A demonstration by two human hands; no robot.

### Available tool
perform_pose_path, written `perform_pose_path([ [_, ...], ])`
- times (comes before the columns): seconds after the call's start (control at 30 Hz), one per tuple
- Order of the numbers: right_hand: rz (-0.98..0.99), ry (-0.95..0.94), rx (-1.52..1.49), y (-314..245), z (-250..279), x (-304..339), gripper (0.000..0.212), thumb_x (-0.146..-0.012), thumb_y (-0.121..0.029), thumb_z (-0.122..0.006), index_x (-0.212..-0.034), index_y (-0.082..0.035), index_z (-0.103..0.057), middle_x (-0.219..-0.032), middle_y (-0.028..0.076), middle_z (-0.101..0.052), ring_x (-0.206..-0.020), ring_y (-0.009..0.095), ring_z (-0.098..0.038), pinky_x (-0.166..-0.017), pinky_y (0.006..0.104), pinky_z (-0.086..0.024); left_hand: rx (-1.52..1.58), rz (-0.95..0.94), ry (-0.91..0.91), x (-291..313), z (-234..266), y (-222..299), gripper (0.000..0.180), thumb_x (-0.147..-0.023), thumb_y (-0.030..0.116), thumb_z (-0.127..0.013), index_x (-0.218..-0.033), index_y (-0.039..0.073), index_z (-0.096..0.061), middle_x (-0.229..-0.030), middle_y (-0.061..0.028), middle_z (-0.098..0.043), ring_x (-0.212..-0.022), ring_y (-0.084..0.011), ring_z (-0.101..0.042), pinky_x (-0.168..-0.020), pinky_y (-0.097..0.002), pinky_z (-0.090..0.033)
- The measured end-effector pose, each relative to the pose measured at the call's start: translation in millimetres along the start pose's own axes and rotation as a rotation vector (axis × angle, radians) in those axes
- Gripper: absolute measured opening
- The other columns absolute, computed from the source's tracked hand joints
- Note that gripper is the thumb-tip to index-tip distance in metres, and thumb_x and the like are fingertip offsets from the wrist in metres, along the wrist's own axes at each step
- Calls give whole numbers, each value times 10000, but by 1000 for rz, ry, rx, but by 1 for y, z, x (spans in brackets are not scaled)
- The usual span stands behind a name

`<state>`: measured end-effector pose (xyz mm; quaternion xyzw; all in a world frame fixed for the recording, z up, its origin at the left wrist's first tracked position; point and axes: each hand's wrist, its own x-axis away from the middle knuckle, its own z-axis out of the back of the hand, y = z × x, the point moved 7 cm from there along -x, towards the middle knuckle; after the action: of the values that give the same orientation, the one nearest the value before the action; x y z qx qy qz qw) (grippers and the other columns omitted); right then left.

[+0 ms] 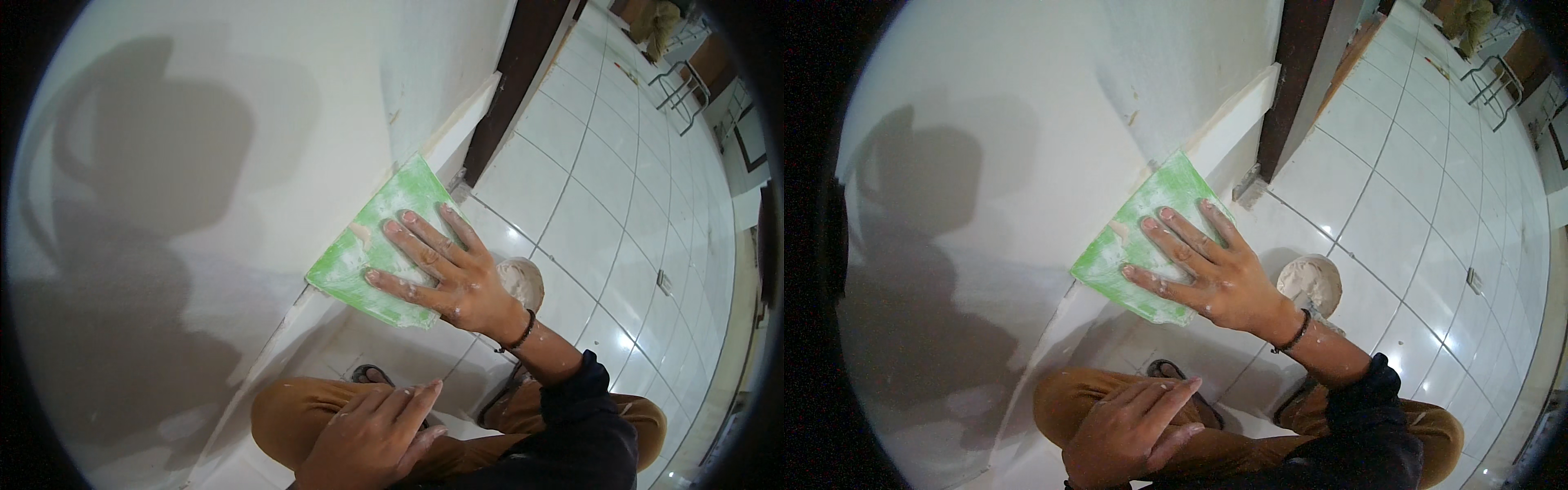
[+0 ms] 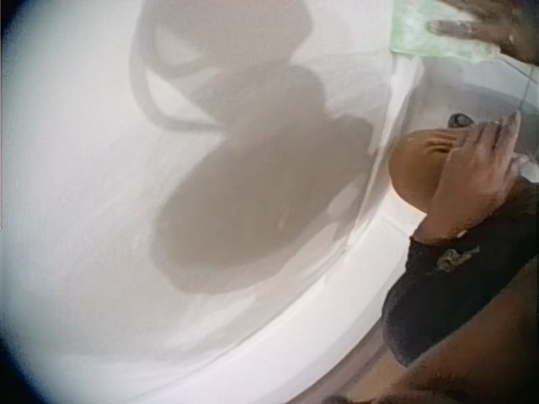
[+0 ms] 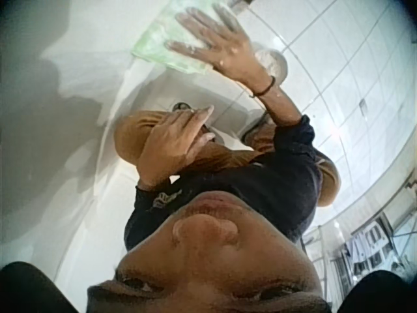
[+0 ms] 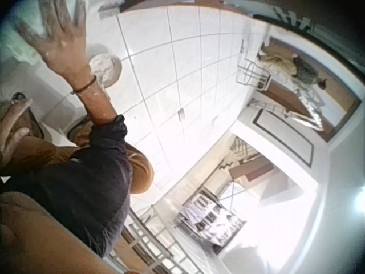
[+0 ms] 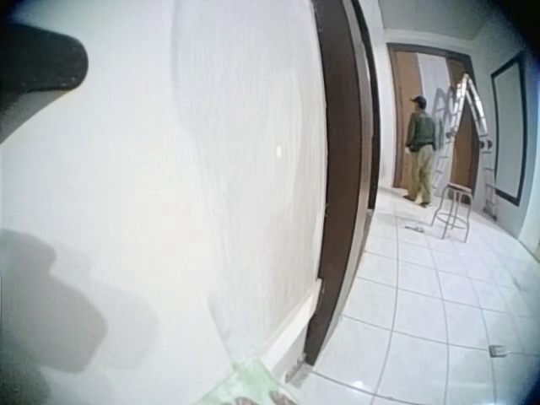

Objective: The person applies grout to the gaps between white floor tiles using a green rubber float. They scoop grout from a bucket with a trowel and spread it along the base of a wall and across the floor tiles. The person then stands up and moves a ladder.

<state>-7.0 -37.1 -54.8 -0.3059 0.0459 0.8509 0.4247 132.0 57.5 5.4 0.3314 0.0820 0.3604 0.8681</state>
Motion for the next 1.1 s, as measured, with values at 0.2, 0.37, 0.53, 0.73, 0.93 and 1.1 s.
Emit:
perform_pose_path([
  [0.2, 12, -113, -27, -5, 32, -21, 447, -976, -252, -579, -1407, -362, -628, -1443, 110, -622, -1374, 305, -562, -1178, 564, -382, -3, -6, -18, 1, -5, 3, 516, -963, 245, -670, -1401, 8, -535, -1090, -201, -673, -994, -389, -651, -916, -464, -515],
  [0.37, 38, -126, -30, -11, 40, -24, 427, -953, -280, -599, -1372, -327, -666, -1428, 131, -630, -1353, 316, -581, -1150, 572, -401, -15, -14, 11, 2, -4, 8, 519, -956, 235, -678, -1395, -3, -537, -1083, -207, -673, -992, -391, -649, -906, -456, -515],
  [0.53, 76, -94, -64, -41, 31, -20, 437, -943, -331, -551, -1362, -320, -674, -1440, 167, -609, -1357, 352, -570, -1140, 618, -395, -38, -17, 37, 5, -5, 13, 522, -944, 247, -696, -1377, -11, -561, -1102, -210, -678, -1001, -389, -654, -906, -458, -516],
  [0.73, 165, 63, -531, -60, 51, -9, 511, -912, -357, -583, -1418, -309, -634, -1486, 183, -574, -1378, 345, -562, -1128, 566, -448, -87, 50, -8, 25, -14, 11, 544, -940, 269, -711, -1382, -15, -570, -1204, -222, -683, -1080, -392, -662, -946, -469, -519],
  [0.93, -364, 288, -381, 24, 95, 20, 270, -925, 4, -652, -1187, 60, -684, -1065, 193, -750, -790, 225, -732, -676, 352, -570, -54, 9, 35, 19, -4, 10, 532, -956, 256, -686, -1391, -21, -555, -1210, -222, -676, -1096, -389, -653, -966, -461, -515],
  [1.1, -499, -22, 237, 80, 116, -4, 580, -798, 56, -581, -1365, -55, -620, -1211, 179, -734, -856, 323, -757, -790, 404, -610, 1, -68, 12, 12, -3, 17, 513, -974, 245, -654, -1400, -16, -536, -1152, -219, -677, -1046, -388, -648, -936, -466, -513],
])
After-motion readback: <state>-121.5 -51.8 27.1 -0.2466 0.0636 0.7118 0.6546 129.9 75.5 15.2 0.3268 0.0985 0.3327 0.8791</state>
